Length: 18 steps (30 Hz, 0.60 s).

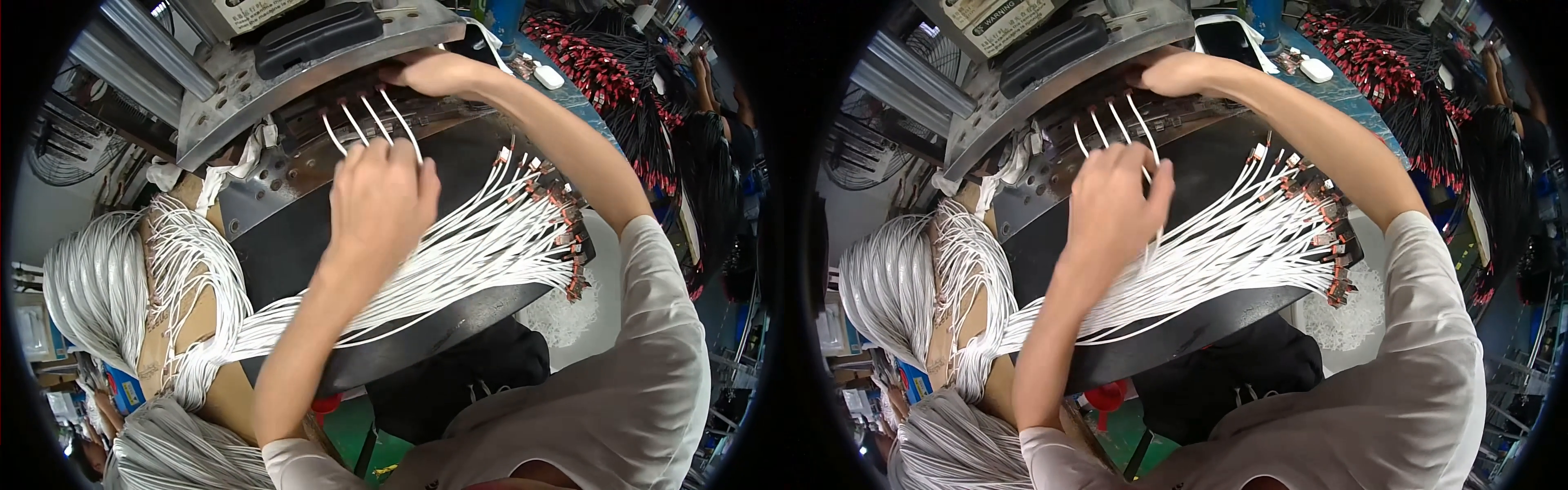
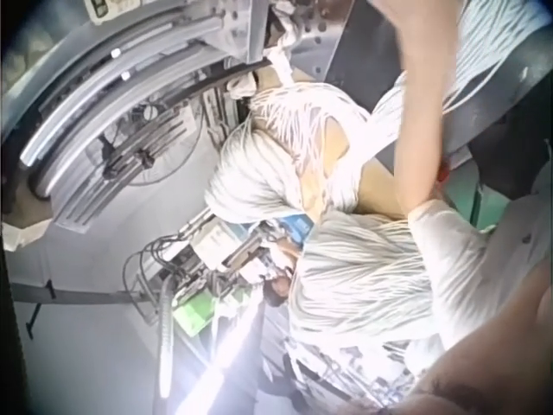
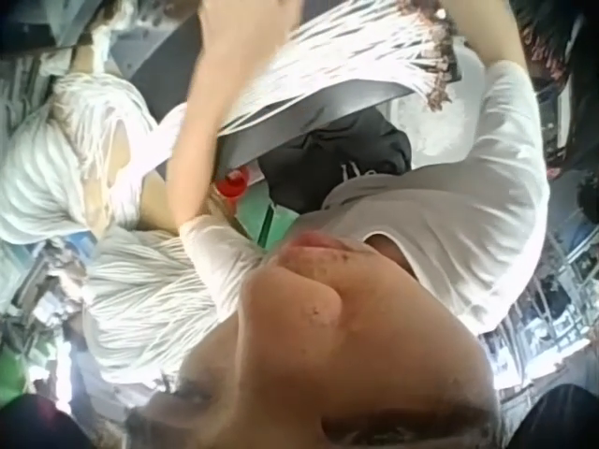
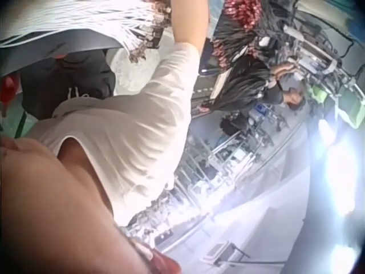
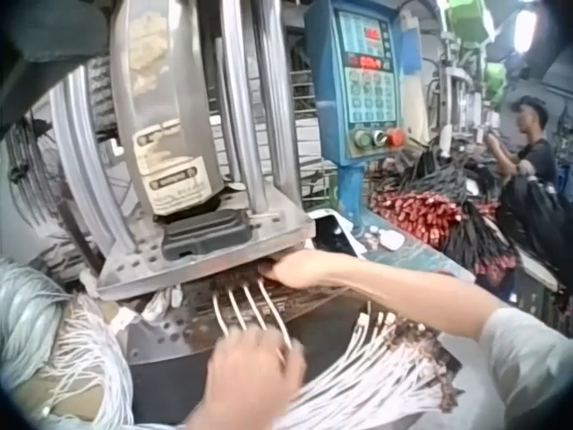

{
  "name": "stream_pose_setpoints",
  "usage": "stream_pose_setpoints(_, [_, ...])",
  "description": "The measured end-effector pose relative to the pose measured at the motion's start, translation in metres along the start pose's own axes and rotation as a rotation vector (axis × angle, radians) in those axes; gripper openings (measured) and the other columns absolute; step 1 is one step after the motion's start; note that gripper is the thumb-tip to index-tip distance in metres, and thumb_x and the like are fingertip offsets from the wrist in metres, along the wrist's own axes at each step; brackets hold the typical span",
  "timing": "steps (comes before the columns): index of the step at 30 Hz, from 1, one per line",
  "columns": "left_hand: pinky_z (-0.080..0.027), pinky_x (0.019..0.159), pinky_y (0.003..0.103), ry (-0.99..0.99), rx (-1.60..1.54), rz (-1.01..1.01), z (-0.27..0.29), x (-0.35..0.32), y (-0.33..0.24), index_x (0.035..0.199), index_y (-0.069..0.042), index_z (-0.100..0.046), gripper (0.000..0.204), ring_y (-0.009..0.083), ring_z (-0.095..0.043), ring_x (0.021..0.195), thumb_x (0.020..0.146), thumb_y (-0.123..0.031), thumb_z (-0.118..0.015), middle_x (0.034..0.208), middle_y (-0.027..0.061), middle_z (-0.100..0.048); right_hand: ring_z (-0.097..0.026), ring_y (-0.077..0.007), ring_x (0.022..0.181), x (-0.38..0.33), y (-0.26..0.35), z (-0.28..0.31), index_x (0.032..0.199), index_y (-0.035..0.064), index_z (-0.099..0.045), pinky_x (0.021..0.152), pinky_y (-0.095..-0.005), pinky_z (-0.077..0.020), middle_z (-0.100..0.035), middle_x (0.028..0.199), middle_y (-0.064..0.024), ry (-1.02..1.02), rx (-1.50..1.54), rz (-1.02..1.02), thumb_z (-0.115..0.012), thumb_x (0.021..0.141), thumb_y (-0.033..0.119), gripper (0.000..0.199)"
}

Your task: The person loads white electrical cables into a crimping and connector assembly machine by hand.

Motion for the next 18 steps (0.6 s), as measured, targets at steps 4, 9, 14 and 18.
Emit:
stream_pose_setpoints(4, [-0.052,0.075,0.048,-0.054,0.043,0.006,-0.009,0.039,0.066,0.082,0.002,-0.066,0.025,0.0393,-0.065,0.079,0.087,-0.022,-0.063,0.081,0.0205,-0.067,-0.061,-0.0161,0.100,0.035,0.003,0.013,0.118,0.0024,-0.064,0.089,-0.0303,-0.0495,-0.068,0.111,-0.0075,-0.214,-0.210,0.351,-0.067,0.092,0.016,0.030])
stream_pose_setpoints(9, [-0.057,0.073,0.048,0.056,0.125,0.132,-0.014,0.045,0.084,0.083,0.002,-0.069,0.028,0.0411,-0.069,0.076,0.085,-0.025,-0.063,0.081,0.0228,-0.070,-0.062,-0.0161,0.096,0.046,-0.001,0.016,0.111,0.0052,-0.065,0.083,-0.0312,-0.0516,-0.068,0.106,-0.0057,-0.250,-0.350,0.693,-0.073,0.087,0.017,0.028])
stream_pose_setpoints(14, [-0.055,0.075,0.047,0.056,0.095,0.218,-0.021,0.047,0.098,0.087,-0.001,-0.070,0.032,0.0407,-0.069,0.076,0.086,-0.033,-0.064,0.076,0.0208,-0.070,-0.063,-0.0179,0.096,0.063,-0.011,0.005,0.111,0.0074,-0.066,0.084,-0.0316,-0.0516,-0.068,0.106,-0.0069,-0.314,-0.405,0.467,-0.072,0.088,0.020,0.028])
stream_pose_setpoints(18, [-0.056,0.072,0.047,0.043,0.113,0.211,-0.019,0.044,0.098,0.090,-0.002,-0.070,0.035,0.0406,-0.069,0.074,0.087,-0.037,-0.065,0.076,0.0196,-0.070,-0.065,-0.0271,0.086,0.048,-0.001,0.003,0.106,0.0050,-0.069,0.077,-0.0367,-0.0528,-0.070,0.097,-0.0140,-0.292,-0.582,0.633,-0.071,0.088,0.026,0.028])
Point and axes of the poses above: each hand's wrist, its own x-axis towards the middle knuckle, its own z-axis out of the back of the hand, y = z × x, the point moved 6 cm from there along x, towards the middle knuckle
